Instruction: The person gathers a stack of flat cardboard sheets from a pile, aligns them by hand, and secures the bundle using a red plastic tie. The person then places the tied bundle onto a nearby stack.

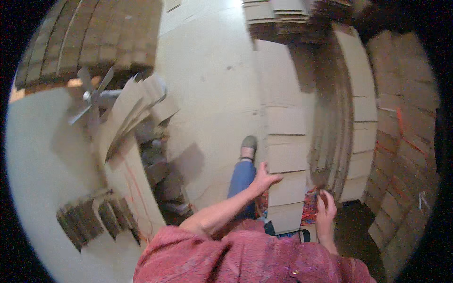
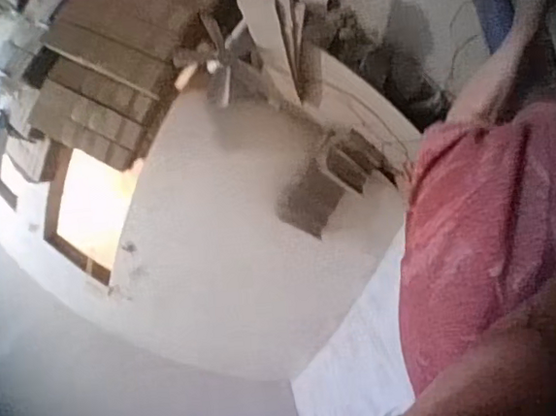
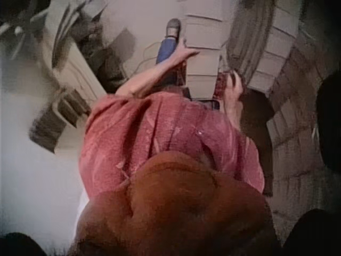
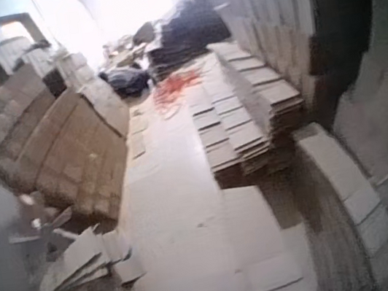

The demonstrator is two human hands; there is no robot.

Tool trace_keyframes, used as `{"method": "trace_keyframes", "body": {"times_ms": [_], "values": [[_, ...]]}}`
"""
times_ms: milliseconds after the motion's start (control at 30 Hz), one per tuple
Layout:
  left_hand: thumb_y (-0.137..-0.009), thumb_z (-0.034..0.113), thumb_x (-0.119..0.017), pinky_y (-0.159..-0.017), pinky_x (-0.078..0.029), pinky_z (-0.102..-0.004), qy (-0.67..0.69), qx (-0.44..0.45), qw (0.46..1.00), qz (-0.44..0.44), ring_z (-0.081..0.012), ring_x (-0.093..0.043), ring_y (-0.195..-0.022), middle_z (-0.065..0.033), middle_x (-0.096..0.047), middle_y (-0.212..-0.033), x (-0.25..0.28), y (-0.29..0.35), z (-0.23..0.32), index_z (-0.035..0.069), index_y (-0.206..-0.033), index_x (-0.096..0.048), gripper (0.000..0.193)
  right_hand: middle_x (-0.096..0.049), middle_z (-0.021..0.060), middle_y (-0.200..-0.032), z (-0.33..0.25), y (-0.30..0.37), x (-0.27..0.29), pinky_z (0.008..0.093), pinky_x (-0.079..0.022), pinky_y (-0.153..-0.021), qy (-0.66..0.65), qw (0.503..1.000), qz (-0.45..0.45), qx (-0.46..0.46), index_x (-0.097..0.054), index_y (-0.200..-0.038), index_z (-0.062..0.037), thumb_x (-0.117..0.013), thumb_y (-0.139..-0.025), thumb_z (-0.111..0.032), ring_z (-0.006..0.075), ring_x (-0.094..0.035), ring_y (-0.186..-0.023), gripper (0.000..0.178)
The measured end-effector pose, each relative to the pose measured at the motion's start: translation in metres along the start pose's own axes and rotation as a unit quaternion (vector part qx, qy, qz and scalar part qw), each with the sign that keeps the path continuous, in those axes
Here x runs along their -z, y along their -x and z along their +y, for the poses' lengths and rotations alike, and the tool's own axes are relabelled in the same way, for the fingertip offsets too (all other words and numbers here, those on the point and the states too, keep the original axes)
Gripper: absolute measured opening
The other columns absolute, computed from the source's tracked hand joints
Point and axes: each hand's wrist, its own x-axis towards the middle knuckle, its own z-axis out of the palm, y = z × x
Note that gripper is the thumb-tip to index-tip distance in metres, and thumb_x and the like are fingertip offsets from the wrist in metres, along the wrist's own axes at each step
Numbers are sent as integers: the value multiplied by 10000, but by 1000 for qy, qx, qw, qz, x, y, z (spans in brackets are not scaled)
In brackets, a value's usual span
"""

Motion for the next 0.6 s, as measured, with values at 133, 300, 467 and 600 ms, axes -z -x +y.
{"method": "trace_keyframes", "body": {"times_ms": [133,300,467,600], "values": [[-654,181,-763,-825,-464,-344,-29,-45,998,-16,-246,-530,-983,-192,-507,-1095,15,50,33,-64,-1257,-297,800,-555,176,-1186,-36,-51,-16,357,-416,-924,52,995,-90,14,-479,-1221,31,-664,-776,-154,256,-529,-1095,516],[-660,144,-750,-837,-455,-349,-35,-132,991,-17,-238,-528,-988,-140,-516,-1074,12,104,74,-2,-1180,-358,667,-458,200,-1323,-100,-104,-25,344,-331,-1015,-38,974,-222,-7,-357,-1342,25,-636,-791,-364,264,-433,-1222,730],[-643,183,-789,-884,-427,-360,-57,-148,986,-46,-234,-521,-1000,-140,-524,-1106,11,128,129,5,-1204,-335,743,-398,185,-1370,-119,-122,-28,330,-314,-1024,-127,954,-262,-71,-287,-1387,15,-624,-785,-410,255,-390,-1244,811],[-678,202,-775,-870,-433,-354,-29,-213,971,-101,-224,-526,-996,-141,-541,-1091,-6,106,113,-15,-1187,-376,683,-391,184,-1373,-133,-129,-3,343,-307,-1033,-157,955,-234,-89,-284,-1387,12,-675,-726,-422,266,-378,-1251,882]]}}
